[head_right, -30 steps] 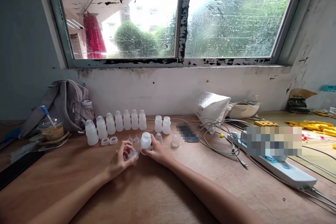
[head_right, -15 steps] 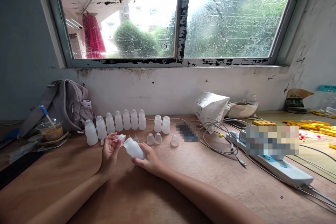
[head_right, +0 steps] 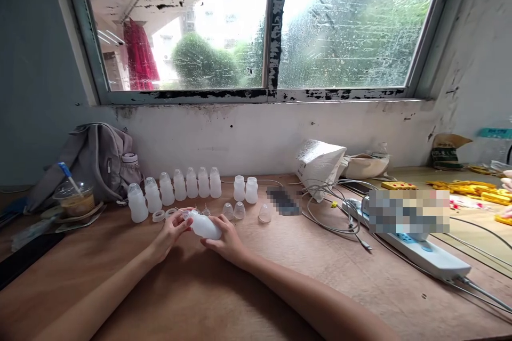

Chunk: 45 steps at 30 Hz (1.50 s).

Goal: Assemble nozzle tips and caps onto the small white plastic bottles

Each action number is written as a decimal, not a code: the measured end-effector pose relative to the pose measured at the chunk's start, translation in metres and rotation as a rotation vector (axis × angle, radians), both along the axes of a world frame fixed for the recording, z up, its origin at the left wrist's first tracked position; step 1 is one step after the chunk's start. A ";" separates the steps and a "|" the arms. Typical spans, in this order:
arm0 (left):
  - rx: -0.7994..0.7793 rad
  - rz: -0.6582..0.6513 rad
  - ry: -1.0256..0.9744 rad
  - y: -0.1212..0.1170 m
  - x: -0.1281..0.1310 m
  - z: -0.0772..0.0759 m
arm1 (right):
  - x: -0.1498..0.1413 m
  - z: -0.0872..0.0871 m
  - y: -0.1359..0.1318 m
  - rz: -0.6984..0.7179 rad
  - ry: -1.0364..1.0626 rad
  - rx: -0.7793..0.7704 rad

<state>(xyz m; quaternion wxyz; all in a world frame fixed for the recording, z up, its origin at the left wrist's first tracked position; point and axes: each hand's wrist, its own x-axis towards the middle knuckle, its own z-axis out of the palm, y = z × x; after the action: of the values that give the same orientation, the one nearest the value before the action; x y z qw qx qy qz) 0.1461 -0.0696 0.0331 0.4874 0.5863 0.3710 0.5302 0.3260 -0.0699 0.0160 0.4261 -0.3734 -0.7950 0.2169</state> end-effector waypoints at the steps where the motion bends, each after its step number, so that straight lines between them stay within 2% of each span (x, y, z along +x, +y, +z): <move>1: -0.018 -0.013 -0.015 0.001 -0.001 0.000 | 0.000 0.000 0.000 0.005 0.014 -0.005; 7: -0.088 -0.169 -0.074 0.004 -0.005 -0.003 | 0.002 0.002 -0.001 0.062 0.086 -0.133; 11: -0.112 -0.170 -0.086 0.004 -0.008 -0.003 | 0.003 0.000 0.000 0.061 0.099 -0.232; 26: -0.092 -0.104 0.034 0.007 -0.009 -0.010 | 0.004 -0.002 -0.001 0.041 0.016 -0.016; 30: -0.102 -0.042 0.025 0.003 -0.005 -0.009 | 0.004 -0.002 0.001 0.015 0.016 -0.028; 37: -0.121 -0.097 -0.017 -0.004 -0.002 -0.001 | 0.003 -0.005 0.004 0.009 0.052 -0.104; 45: -0.123 -0.046 -0.010 0.003 -0.004 -0.006 | 0.003 -0.004 0.004 0.024 0.061 -0.110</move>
<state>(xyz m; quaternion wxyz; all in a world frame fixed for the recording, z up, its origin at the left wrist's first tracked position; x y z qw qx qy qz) 0.1417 -0.0667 0.0267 0.5363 0.5612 0.3867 0.4979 0.3291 -0.0664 0.0120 0.4262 -0.3800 -0.7730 0.2765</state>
